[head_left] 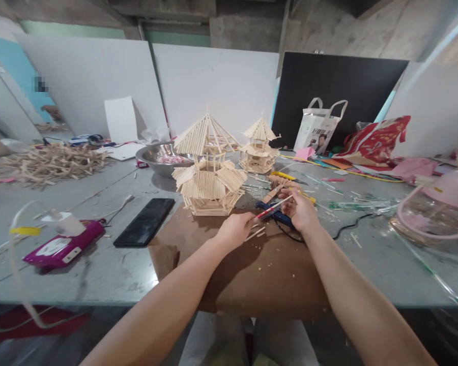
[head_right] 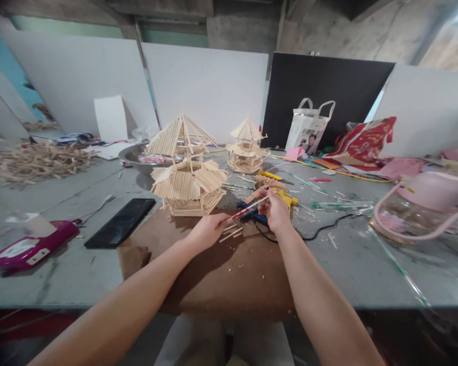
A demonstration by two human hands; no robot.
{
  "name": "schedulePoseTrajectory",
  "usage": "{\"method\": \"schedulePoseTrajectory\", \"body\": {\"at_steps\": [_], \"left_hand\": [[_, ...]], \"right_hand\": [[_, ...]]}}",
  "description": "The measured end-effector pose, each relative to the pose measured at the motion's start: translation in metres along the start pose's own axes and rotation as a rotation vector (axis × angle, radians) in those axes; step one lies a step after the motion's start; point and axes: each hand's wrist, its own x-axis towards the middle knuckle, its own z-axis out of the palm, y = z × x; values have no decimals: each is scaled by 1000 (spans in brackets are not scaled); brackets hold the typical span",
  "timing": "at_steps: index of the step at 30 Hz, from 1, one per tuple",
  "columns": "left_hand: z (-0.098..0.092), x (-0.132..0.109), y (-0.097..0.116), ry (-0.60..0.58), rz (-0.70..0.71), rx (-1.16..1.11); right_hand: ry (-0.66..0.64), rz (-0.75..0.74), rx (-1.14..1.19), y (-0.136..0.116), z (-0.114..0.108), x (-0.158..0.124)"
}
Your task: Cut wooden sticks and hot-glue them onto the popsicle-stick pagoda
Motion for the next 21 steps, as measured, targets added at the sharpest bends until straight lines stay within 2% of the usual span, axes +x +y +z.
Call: {"method": "schedulePoseTrajectory", "body": {"at_steps": [5, 11, 13, 15, 17, 21], "left_hand": [[-1, -2, 6, -20, -91, 91], [0, -2, 6, 2, -95, 109], [1, -1, 3, -4, -75, 99], [1, 1, 1, -12, -56, 90], [2, 1, -1, -12, -52, 84], [0, -1, -4, 40, -88, 35]], "right_hand": [[-62, 12, 4, 0, 1, -3], [-356, 93, -167, 14, 17, -20], [-374, 132, -206, 16, 20, -23], [-314, 131, -187, 16, 19, -21], [-200, 93, -115, 12, 14, -15], [161, -17, 39, -8, -11, 3]]}}
